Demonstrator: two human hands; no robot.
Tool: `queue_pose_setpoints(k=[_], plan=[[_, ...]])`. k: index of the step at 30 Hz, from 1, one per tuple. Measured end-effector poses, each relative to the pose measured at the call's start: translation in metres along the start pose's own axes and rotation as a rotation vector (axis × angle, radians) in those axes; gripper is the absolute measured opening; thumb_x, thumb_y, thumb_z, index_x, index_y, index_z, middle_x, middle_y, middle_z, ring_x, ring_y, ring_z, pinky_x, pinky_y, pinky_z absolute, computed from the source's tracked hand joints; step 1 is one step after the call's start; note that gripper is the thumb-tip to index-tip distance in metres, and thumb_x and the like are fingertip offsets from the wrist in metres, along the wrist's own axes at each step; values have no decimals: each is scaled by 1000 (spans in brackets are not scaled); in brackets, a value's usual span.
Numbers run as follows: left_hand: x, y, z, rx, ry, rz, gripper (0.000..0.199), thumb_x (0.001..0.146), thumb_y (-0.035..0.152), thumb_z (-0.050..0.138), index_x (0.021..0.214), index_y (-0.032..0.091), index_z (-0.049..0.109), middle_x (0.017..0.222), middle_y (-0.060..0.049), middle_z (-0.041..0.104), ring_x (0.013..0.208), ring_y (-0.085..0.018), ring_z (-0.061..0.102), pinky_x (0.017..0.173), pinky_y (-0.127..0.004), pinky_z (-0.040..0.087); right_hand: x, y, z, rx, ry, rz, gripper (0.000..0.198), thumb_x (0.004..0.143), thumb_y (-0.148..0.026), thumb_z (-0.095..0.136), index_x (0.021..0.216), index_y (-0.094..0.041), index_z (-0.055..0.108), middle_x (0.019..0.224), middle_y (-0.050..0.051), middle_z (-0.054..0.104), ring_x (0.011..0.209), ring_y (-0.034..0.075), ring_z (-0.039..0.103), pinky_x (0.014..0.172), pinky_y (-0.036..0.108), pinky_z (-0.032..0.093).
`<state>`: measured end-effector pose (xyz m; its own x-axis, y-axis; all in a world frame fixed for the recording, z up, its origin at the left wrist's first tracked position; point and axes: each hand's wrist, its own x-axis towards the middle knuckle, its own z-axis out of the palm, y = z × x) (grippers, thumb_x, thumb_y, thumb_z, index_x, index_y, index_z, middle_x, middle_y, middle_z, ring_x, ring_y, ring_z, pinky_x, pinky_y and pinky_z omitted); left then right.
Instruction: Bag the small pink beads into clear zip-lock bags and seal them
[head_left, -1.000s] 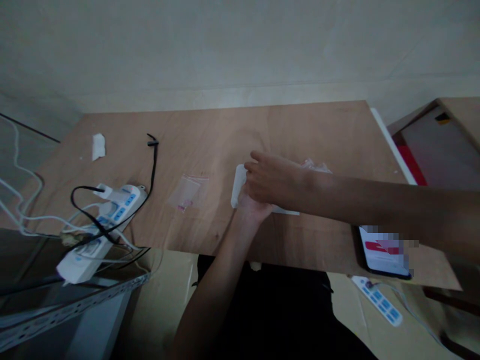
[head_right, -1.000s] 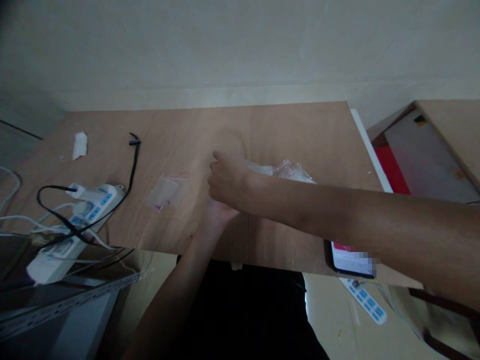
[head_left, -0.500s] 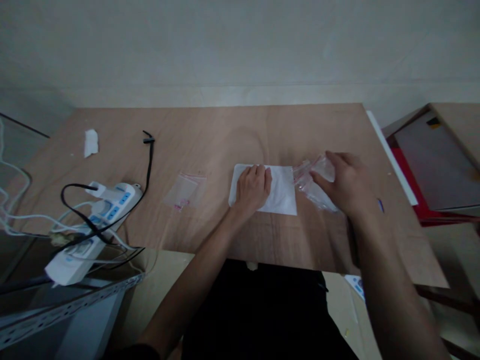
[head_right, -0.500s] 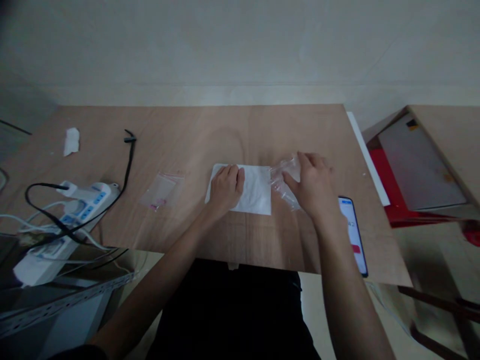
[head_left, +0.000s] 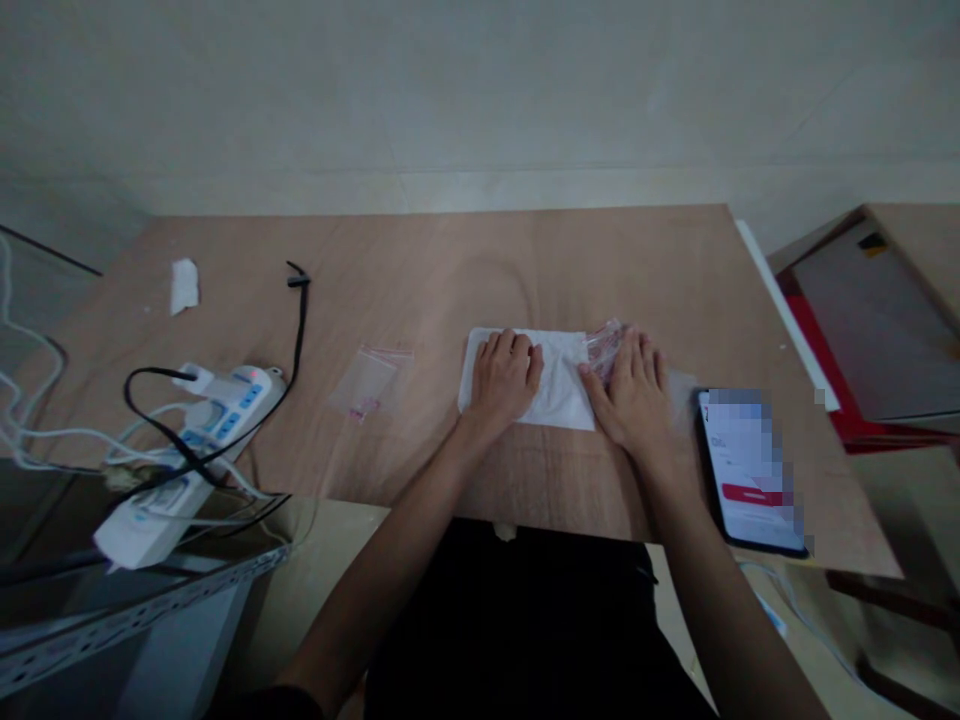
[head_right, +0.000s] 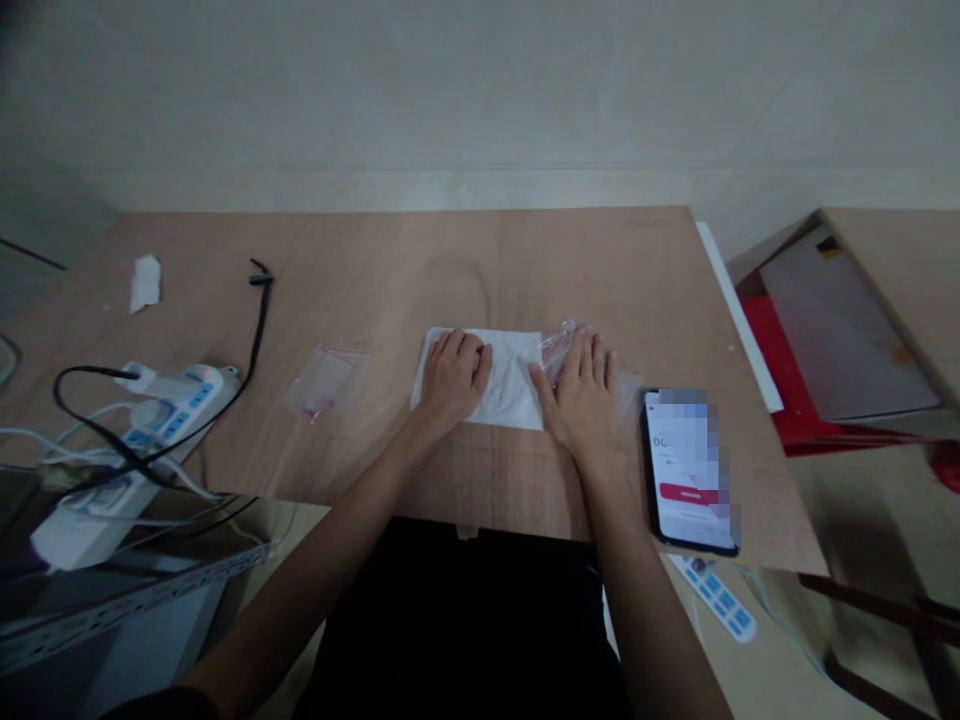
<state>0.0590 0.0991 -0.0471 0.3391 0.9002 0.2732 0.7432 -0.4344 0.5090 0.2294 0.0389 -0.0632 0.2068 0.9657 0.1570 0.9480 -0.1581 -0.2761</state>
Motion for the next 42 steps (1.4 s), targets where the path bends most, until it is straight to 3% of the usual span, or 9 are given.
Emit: queue_pose_setpoints(k=[4,7,10,15,22,26,29,34,42], plan=[[-16,-22,-31,3,273,-94,24,96,33,42,89,19,59,94,-12,65,96,-25,58,91,-41,43,-2,0,-4,57,18,35,92,94,-62,28,152,5,6,159,29,17,149,37,13,118,58,15],[-37,-59,-57,131,455,-341,30,90,39,55,109,16,59,113,-16,64,112,-31,56,99,-47,41,-4,0,-8,103,48,37,96,92,-62,33,153,4,-3,160,29,10,150,38,7,117,62,11],[-58,-96,-72,227,356,-481,45,84,41,61,118,11,57,127,-22,60,122,-37,52,105,-53,38,-7,-2,-12,165,125,11,99,90,-62,38,153,-2,-9,162,27,3,150,39,1,115,67,9],[-73,-116,-76,191,257,-395,36,96,33,39,109,12,65,121,-19,66,120,-31,58,104,-47,42,-13,-3,-16,174,301,-2,95,92,-58,38,153,-5,-10,162,25,0,150,39,0,115,67,10],[-70,-72,-101,159,536,-339,34,96,34,40,93,14,67,93,-15,71,93,-28,66,90,-44,46,-26,-37,-32,371,446,-76,60,95,-39,45,149,-16,31,156,21,31,147,36,24,114,64,24],[-68,-23,-103,-304,475,-266,30,97,34,41,83,20,64,78,-2,69,79,-17,65,75,-29,48,-25,-84,-44,862,179,-183,36,91,-32,58,126,-25,60,125,10,66,116,26,62,99,49,50],[-67,5,-90,-570,332,-258,33,99,35,40,78,21,62,73,0,67,73,-14,63,72,-27,47,-28,-109,-50,1052,-22,-244,23,87,-29,65,110,-27,71,102,5,75,94,21,71,86,40,59],[-68,23,-70,-540,557,-420,21,87,41,61,85,21,57,84,0,61,79,-14,58,76,-28,45,-41,-112,-48,967,213,-253,24,89,-17,59,103,-28,75,105,4,76,99,20,71,88,40,59],[-58,25,-67,-1073,154,-448,19,83,38,64,81,19,68,82,-1,70,78,-14,64,75,-26,51,-40,-95,-45,670,236,-461,40,89,-10,53,127,-20,64,125,13,68,112,25,65,92,45,56]])
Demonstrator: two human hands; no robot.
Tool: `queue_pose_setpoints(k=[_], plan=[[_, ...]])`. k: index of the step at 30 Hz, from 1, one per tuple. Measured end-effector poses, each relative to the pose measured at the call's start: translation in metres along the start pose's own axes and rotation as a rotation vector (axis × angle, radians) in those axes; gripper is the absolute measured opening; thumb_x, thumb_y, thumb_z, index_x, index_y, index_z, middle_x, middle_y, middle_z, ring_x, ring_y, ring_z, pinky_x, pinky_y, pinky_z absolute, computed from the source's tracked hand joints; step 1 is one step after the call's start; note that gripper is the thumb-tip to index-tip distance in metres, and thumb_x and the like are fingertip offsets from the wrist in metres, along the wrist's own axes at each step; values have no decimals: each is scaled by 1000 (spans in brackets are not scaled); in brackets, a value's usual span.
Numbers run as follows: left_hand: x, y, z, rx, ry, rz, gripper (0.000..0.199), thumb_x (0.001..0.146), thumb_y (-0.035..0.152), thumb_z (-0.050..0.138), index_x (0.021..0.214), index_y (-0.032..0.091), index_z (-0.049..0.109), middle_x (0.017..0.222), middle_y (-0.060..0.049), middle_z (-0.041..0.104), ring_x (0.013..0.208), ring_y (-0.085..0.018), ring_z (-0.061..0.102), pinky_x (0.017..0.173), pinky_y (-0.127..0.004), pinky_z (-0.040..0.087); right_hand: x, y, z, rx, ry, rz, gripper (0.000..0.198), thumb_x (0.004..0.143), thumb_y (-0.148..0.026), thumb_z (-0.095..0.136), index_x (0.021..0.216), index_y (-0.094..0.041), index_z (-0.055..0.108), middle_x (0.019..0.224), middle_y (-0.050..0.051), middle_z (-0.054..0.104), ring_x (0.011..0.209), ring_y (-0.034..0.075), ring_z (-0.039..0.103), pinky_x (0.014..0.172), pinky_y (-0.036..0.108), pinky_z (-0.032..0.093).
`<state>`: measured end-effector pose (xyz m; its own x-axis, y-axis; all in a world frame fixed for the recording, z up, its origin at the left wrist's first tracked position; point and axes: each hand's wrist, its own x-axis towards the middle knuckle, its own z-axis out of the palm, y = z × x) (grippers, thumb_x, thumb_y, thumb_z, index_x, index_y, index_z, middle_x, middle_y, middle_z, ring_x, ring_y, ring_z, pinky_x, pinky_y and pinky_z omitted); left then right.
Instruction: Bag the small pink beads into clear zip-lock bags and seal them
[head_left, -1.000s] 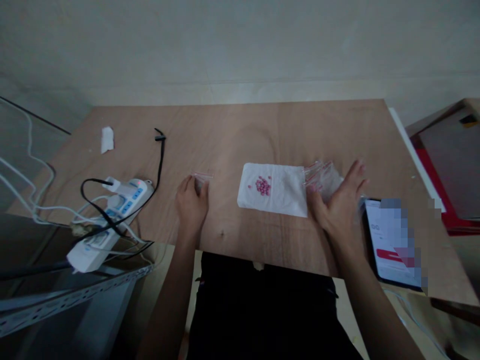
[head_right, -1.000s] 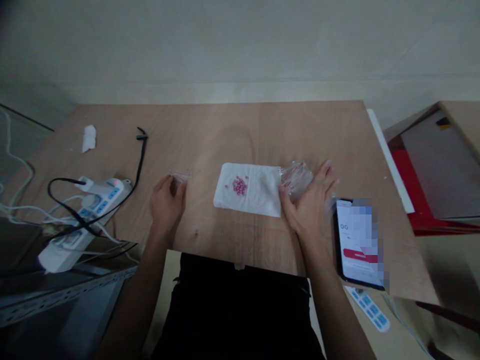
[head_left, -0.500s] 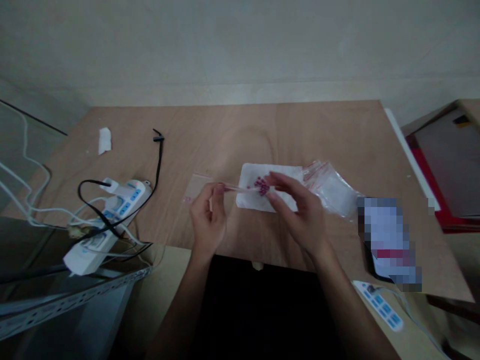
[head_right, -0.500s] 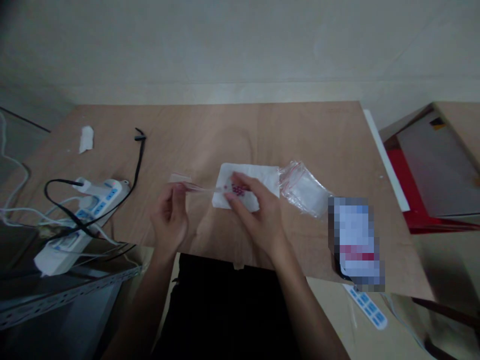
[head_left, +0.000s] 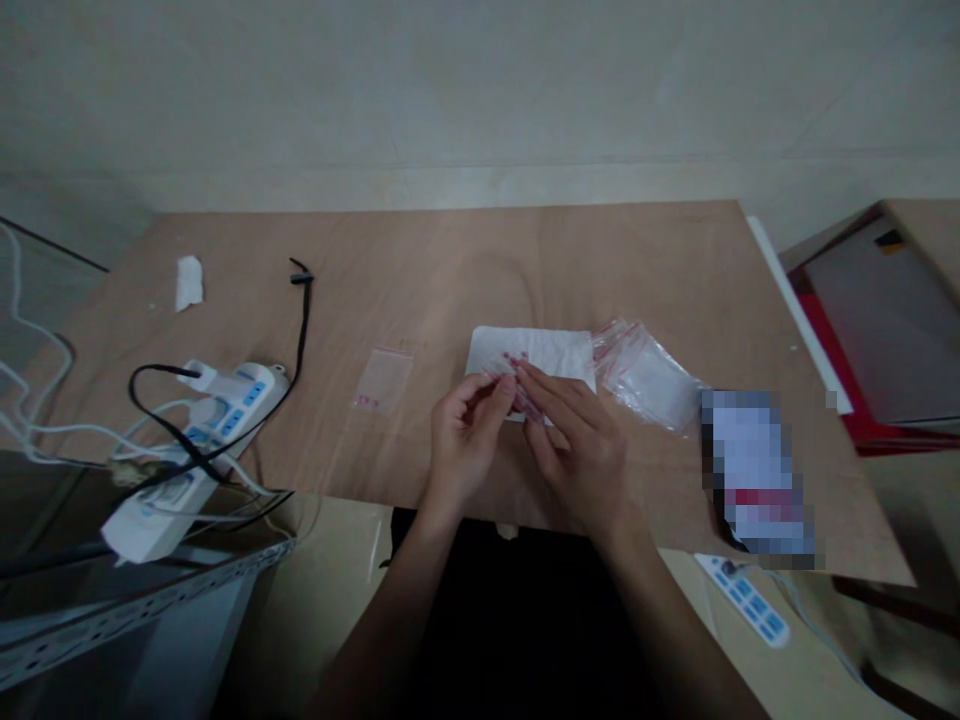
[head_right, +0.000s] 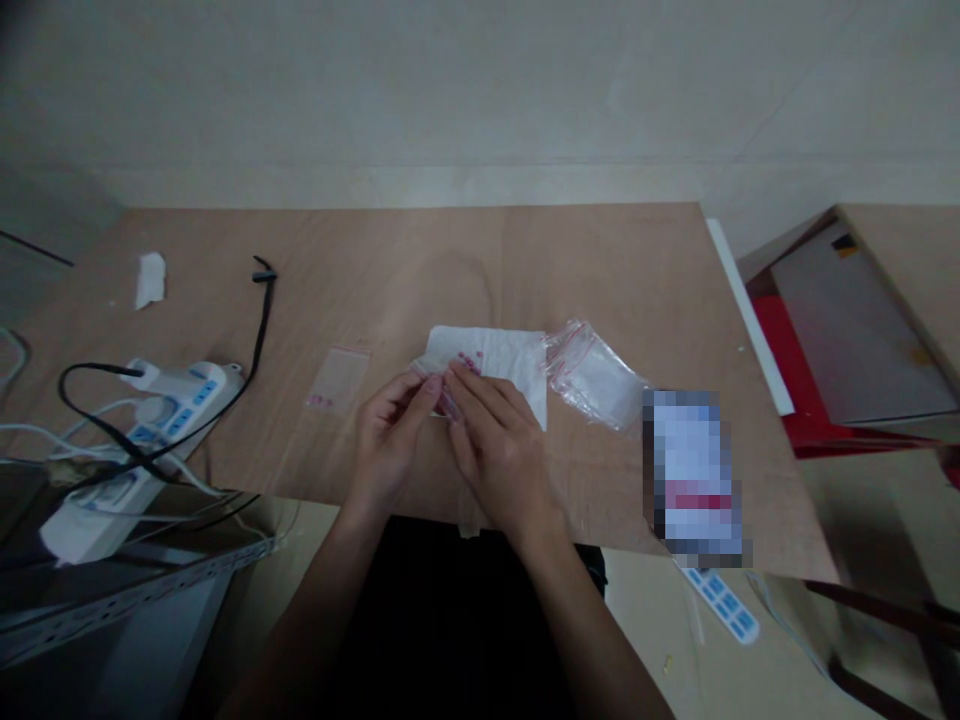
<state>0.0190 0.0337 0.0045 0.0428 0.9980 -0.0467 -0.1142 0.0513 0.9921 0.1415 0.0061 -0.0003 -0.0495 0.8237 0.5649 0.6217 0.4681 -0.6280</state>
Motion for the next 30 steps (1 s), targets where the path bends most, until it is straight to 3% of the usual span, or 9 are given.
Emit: queue_pose_setpoints(k=[4,7,12,15,21,25,27,30], plan=[[3,-7,-7,-123,-50,-69,18,78,37,71,85,20,71,83,-1,72,76,-12,65,74,-25,52,0,-1,-3,63,-17,9,44,88,-18,61,132,-20,59,125,14,67,115,25,62,94,47,54],[2,-9,-9,-156,-60,-89,18,73,35,77,79,19,71,75,0,71,70,-11,64,71,-23,51,-2,-4,-3,53,46,64,36,89,-23,62,125,-22,64,116,13,66,107,24,63,87,45,56],[4,-3,-8,-120,-87,-30,27,70,41,80,70,18,68,71,1,68,67,-11,62,65,-22,51,-1,-12,-3,97,107,153,29,91,-17,59,118,-22,68,88,5,67,81,16,66,75,34,58],[6,3,-5,-66,-137,20,32,76,45,74,65,18,61,63,3,59,59,-9,56,58,-21,47,3,-16,-8,175,68,204,25,90,-15,59,112,-24,70,87,2,74,77,15,69,73,30,59],[2,6,2,198,-151,230,26,96,35,49,74,20,52,67,3,51,61,-10,50,59,-23,42,7,-19,-16,210,-50,343,17,90,-20,59,98,-21,74,91,2,79,76,15,75,68,23,59],[0,5,0,445,-237,354,19,98,24,40,79,21,44,72,3,47,66,-11,48,62,-25,40,6,-18,-16,166,-102,399,20,92,-24,55,97,-20,74,82,1,79,69,16,75,56,20,56],[1,7,-4,573,-291,378,16,95,19,40,79,22,41,73,3,46,67,-12,47,62,-26,38,6,-16,-17,79,-76,417,20,91,-26,56,91,-19,74,76,2,78,64,17,74,52,21,54],[3,16,-10,737,-387,336,15,87,14,43,75,22,39,70,3,44,63,-12,44,59,-27,33,8,-12,-22,-126,73,468,19,86,-30,61,80,-17,73,70,5,76,58,19,72,52,25,54]])
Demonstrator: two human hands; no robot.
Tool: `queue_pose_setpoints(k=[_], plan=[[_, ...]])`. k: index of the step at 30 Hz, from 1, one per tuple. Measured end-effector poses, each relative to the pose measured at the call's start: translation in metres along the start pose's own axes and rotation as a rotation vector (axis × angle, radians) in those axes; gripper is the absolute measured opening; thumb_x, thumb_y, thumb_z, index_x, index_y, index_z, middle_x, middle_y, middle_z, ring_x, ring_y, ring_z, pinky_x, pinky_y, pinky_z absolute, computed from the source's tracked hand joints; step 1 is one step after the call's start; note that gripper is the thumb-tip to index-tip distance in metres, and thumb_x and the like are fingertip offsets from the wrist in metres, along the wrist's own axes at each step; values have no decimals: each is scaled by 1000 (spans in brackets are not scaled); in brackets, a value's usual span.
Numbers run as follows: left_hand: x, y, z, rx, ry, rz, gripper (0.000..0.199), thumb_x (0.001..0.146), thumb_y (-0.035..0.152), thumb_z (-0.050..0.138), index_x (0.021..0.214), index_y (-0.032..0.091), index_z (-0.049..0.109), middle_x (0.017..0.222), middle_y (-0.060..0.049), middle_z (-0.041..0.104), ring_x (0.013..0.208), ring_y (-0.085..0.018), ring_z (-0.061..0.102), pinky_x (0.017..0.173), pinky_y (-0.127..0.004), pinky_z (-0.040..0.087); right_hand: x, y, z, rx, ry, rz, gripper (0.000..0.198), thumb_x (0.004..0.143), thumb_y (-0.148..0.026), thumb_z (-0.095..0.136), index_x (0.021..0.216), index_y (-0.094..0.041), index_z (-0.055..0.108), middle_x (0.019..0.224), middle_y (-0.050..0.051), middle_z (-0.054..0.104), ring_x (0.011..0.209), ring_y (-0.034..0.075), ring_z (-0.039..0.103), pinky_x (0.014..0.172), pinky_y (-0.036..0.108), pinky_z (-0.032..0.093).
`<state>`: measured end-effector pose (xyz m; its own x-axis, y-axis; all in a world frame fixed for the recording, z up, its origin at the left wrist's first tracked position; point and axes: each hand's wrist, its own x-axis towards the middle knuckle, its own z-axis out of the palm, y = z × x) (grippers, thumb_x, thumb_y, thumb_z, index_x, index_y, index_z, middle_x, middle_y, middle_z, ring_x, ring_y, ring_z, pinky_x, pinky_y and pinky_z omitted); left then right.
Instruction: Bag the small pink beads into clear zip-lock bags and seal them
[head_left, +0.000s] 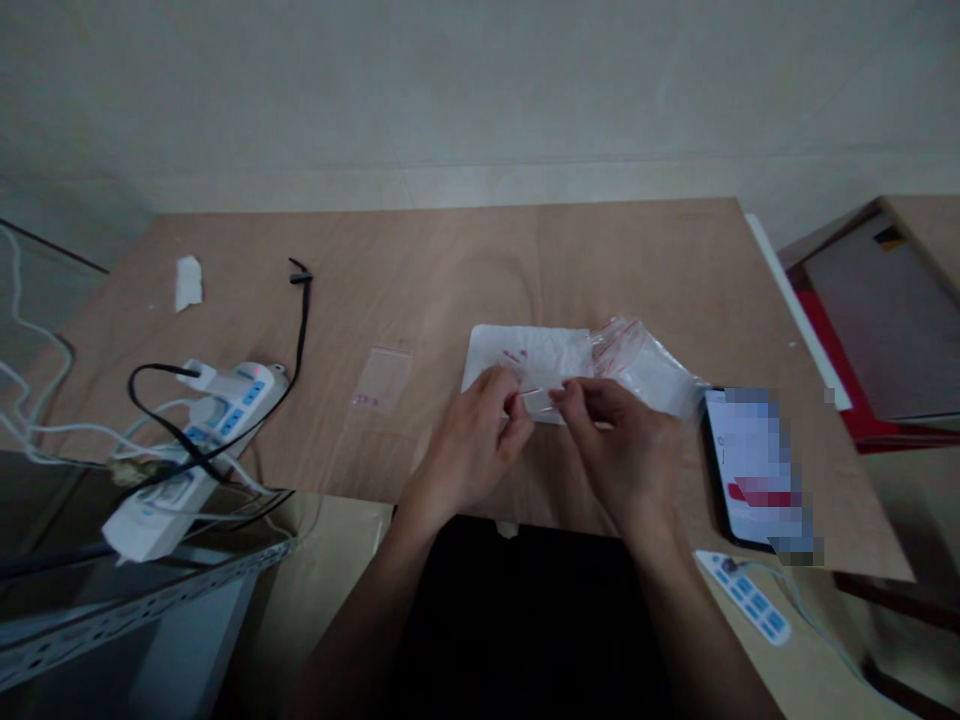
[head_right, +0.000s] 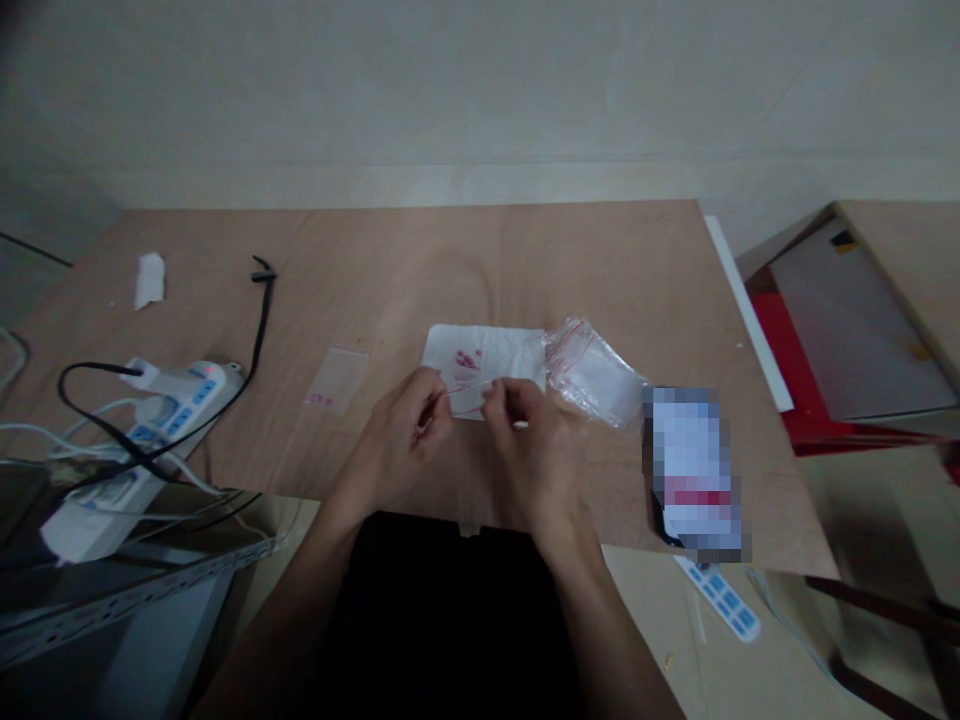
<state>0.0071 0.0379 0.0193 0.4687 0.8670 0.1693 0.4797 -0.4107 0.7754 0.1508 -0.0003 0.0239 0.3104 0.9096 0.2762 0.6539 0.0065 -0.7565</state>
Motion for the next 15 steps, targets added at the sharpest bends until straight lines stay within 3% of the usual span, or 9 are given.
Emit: queue_pose_setpoints(k=[2,4,6,9,11,15], plan=[[1,4,-8,27,-95,-47,15,84,15,44,72,21,38,67,4,43,61,-12,43,57,-28,30,4,2,-4,-64,66,24,17,83,-30,63,76,-17,71,68,5,75,56,20,70,53,28,55],[3,9,-13,-2,-140,-102,18,86,19,43,69,21,39,64,4,44,59,-12,43,57,-28,29,8,7,-6,-16,20,-28,14,82,-27,62,87,-18,72,79,6,76,67,21,72,64,33,58],[7,14,-16,-63,-123,-145,23,89,23,39,67,21,39,62,4,44,59,-12,44,57,-28,29,10,13,-6,181,-134,-134,30,84,-27,61,113,-21,67,111,8,73,99,23,70,87,41,57],[12,17,-16,-146,-119,-160,25,90,24,38,66,20,42,62,4,44,60,-12,44,59,-28,30,12,27,-3,535,-445,-236,63,80,-33,73,139,-31,50,145,5,53,134,23,49,113,45,40],[15,17,-16,-183,-133,-163,24,89,23,39,66,20,45,61,4,45,61,-12,45,59,-28,30,14,34,0,653,-523,-219,72,71,-37,82,136,-34,53,143,3,55,134,23,49,115,45,37],[16,16,-17,-247,-132,-179,27,88,23,41,61,20,44,58,5,45,60,-12,44,58,-28,29,19,39,3,783,-496,-130,64,60,-45,87,118,-30,66,124,4,68,123,25,59,110,45,43]])
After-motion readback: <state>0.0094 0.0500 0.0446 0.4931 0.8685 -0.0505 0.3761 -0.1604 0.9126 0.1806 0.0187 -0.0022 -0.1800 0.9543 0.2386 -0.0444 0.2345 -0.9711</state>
